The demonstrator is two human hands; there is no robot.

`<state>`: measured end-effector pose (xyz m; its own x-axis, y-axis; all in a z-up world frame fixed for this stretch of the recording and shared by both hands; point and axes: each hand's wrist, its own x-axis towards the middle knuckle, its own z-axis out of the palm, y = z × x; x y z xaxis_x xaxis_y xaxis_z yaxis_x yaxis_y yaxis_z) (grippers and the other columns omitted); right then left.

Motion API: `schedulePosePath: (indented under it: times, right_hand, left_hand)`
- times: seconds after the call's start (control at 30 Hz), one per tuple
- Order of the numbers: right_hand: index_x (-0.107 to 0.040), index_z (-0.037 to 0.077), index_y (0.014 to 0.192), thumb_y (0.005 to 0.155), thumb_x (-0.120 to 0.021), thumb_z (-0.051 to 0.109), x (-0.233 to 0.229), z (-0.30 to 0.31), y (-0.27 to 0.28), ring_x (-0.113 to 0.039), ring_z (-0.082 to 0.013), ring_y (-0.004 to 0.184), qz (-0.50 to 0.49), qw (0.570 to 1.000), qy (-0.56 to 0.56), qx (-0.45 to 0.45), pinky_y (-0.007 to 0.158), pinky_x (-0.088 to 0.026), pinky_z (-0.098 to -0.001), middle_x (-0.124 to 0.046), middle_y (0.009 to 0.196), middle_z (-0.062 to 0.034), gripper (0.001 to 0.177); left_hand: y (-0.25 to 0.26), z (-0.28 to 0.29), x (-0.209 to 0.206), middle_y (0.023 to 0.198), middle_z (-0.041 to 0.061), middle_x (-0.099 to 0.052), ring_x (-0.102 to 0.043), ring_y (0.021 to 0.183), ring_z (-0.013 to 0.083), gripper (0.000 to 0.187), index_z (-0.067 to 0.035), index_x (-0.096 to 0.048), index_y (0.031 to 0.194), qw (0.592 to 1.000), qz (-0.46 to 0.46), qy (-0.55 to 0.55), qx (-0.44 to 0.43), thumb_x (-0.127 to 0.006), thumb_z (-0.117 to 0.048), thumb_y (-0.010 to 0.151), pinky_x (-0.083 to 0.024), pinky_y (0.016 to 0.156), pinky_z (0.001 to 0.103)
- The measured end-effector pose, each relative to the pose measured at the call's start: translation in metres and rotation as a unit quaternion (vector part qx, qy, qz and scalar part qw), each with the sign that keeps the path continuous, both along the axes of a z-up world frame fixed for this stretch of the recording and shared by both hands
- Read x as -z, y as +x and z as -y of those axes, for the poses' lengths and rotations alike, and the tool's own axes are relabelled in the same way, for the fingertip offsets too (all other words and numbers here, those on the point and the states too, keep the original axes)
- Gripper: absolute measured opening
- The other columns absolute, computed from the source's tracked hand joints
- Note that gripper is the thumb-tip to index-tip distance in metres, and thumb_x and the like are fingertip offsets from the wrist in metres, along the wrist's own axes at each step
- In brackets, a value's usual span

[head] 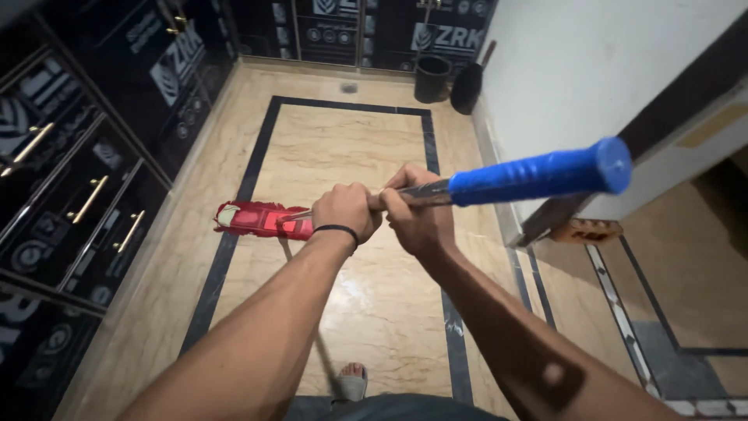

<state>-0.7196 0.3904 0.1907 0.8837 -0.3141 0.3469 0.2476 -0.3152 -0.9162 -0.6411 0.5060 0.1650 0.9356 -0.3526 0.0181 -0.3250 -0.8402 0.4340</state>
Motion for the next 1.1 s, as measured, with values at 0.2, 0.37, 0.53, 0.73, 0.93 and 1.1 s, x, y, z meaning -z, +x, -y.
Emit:
schedulePosePath:
  times: [0.2, 0.37, 0.53, 0.73, 0.93, 1.1]
  right_hand:
    - [-0.06, 0.0, 0.081, 0.088, -0.068, 0.009, 0.006, -0.006, -0.031, -0.061, -0.0101, 0.066, 0.067, 0.99, -0.118, -0.024, 0.059, -0.05, -0.0285, -0.065, 0.07, -0.006, 0.014]
    - [-0.06, 0.001, 0.084, 0.091, -0.066, 0.011, 0.018, 0.002, -0.045, -0.061, -0.0089, 0.066, 0.09, 0.988, -0.111, -0.063, 0.059, -0.05, -0.0278, -0.064, 0.071, -0.0051, 0.014]
    - [-0.061, 0.001, 0.086, 0.093, -0.067, 0.014, 0.025, 0.024, -0.038, -0.057, -0.0074, 0.064, 0.045, 0.995, -0.032, -0.086, 0.056, -0.046, -0.0267, -0.063, 0.071, -0.0051, 0.016]
    - [-0.059, 0.001, 0.088, 0.094, -0.064, 0.019, 0.021, 0.02, -0.019, -0.062, -0.0076, 0.065, -0.026, 0.998, 0.004, -0.063, 0.057, -0.05, -0.0258, -0.065, 0.072, -0.0037, 0.019]
    - [-0.06, 0.002, 0.091, 0.096, -0.064, 0.021, 0.025, -0.008, 0.032, -0.06, -0.0065, 0.065, -0.015, 0.996, -0.017, -0.081, 0.056, -0.047, -0.0254, -0.064, 0.07, -0.0029, 0.02]
    - [-0.062, 0.001, 0.091, 0.096, -0.066, 0.019, 0.044, -0.061, 0.111, -0.056, -0.0063, 0.063, 0.015, 0.996, -0.072, -0.055, 0.056, -0.046, -0.0264, -0.062, 0.068, -0.0023, 0.019]
  left_hand:
    - [-0.023, -0.002, 0.017, 0.101, 0.02, -0.074, -0.071, 0.099, 0.0404, 0.024, -0.015, -0.078, 0.095, 0.999, -0.024, -0.027, -0.029, -0.071, -0.035, 0.084, -0.057, 0.087, 0.051]
    - [-0.034, 0.001, 0.039, 0.1, 0.021, -0.074, -0.071, 0.098, 0.0411, 0.02, -0.016, -0.078, 0.096, 0.995, -0.042, -0.082, -0.047, -0.069, -0.031, 0.086, -0.057, 0.086, 0.051]
    - [-0.021, 0.021, 0.045, 0.098, 0.021, -0.074, -0.071, 0.098, 0.0406, 0.02, -0.014, -0.077, 0.096, 0.995, -0.047, -0.081, -0.028, -0.07, -0.029, 0.085, -0.058, 0.085, 0.051]
    - [0.008, 0.026, 0.056, 0.098, 0.022, -0.073, -0.07, 0.098, 0.0413, 0.02, -0.013, -0.076, 0.096, 0.994, -0.048, -0.095, -0.009, -0.069, -0.03, 0.088, -0.057, 0.086, 0.051]
    - [0.071, -0.001, 0.075, 0.096, 0.023, -0.073, -0.07, 0.097, 0.0418, 0.02, -0.011, -0.076, 0.093, 0.995, -0.042, -0.095, 0.005, -0.067, -0.028, 0.089, -0.057, 0.086, 0.051]
    - [0.152, -0.058, 0.087, 0.096, 0.024, -0.072, -0.07, 0.098, 0.0424, 0.017, -0.009, -0.075, 0.091, 0.993, -0.042, -0.111, 0.018, -0.068, -0.024, 0.086, -0.056, 0.086, 0.051]
